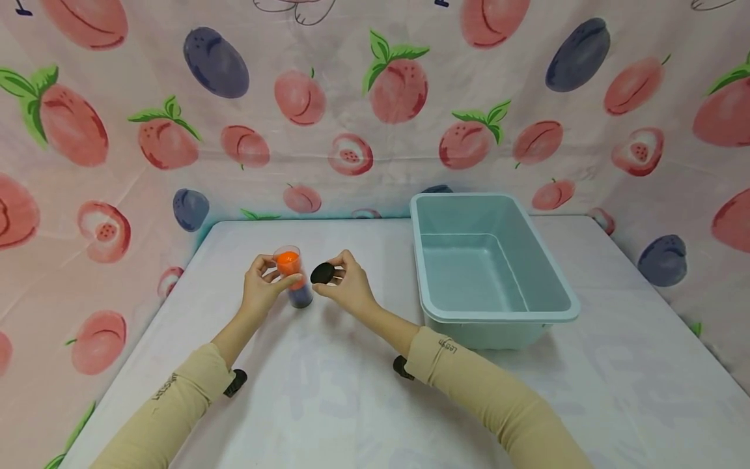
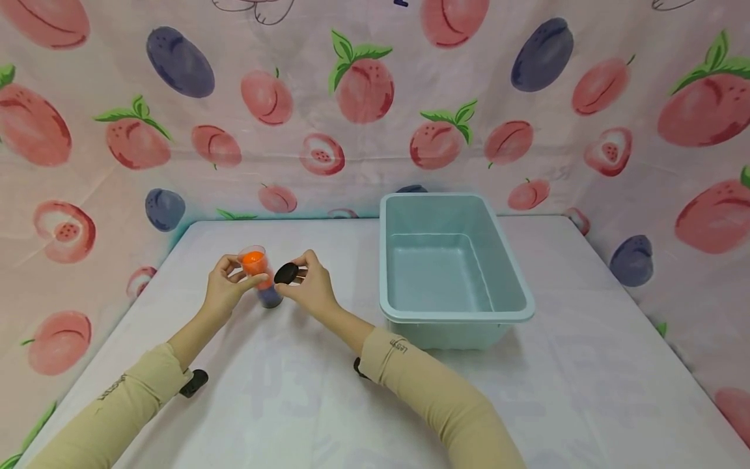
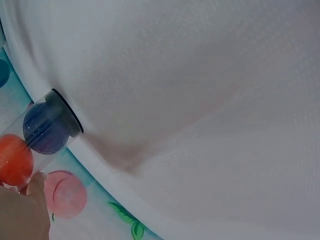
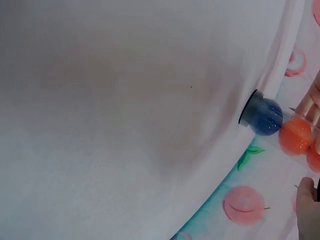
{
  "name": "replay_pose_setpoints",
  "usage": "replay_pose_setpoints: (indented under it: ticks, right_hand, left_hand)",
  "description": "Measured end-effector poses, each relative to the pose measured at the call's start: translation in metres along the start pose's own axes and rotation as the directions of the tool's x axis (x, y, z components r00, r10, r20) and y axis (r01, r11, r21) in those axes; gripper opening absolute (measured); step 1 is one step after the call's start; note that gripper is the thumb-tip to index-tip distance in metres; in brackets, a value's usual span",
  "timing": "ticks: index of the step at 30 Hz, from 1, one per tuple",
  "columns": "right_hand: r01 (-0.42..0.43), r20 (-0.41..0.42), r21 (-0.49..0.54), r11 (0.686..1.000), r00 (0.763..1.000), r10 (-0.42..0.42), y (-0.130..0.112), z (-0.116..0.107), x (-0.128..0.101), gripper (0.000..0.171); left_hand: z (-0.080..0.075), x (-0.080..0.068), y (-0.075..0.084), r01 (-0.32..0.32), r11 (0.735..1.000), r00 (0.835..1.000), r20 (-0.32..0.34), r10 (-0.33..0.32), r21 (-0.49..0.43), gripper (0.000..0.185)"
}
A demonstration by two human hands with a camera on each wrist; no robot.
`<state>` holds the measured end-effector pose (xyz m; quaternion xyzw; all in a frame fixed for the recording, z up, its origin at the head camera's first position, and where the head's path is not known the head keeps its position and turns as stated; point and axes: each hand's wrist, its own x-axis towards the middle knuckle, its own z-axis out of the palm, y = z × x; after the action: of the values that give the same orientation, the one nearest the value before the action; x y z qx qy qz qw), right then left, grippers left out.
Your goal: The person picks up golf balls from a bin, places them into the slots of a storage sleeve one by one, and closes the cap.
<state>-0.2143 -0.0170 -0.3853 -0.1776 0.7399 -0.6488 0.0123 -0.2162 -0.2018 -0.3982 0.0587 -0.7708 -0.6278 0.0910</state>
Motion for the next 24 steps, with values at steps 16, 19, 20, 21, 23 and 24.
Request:
replay_pose_setpoints:
  ticks: [16, 19, 20, 21, 23, 24]
  right_hand:
    - [0.094, -0.023, 0.121, 0.988, 0.996, -0.092, 0.000, 0.004, 0.011, 0.048]
    - [0.084, -0.025, 0.133, 0.988, 0.996, -0.082, -0.001, 0.005, 0.014, 0.049]
    - [0.083, -0.026, 0.131, 0.988, 0.996, -0.080, -0.001, 0.006, 0.016, 0.048]
    - [0.081, -0.027, 0.130, 0.988, 0.997, -0.078, -0.002, 0.006, 0.017, 0.049]
    - [0.076, -0.032, 0.129, 0.989, 0.997, -0.073, -0.003, 0.006, 0.019, 0.049]
    - [0.076, -0.034, 0.129, 0.989, 0.997, -0.073, -0.003, 0.006, 0.020, 0.049]
  left_hand:
    - [-0.002, 0.001, -0.002, 0.011, 1.000, 1.000, 0.011, -0.011, 0.016, 0.037]
    - [-0.003, 0.001, -0.002, 0.005, 1.000, 1.000, 0.001, -0.005, 0.025, 0.036]
    - [-0.002, 0.001, -0.002, -0.001, 1.000, 1.000, -0.005, 0.002, 0.027, 0.035]
    - [-0.002, 0.001, -0.002, -0.008, 1.000, 1.000, -0.014, 0.008, 0.026, 0.035]
    - [-0.002, 0.001, -0.002, -0.018, 1.000, 0.999, -0.030, 0.019, 0.024, 0.035]
    - [-0.002, 0.001, -0.003, -0.023, 1.000, 0.999, -0.038, 0.023, 0.021, 0.035]
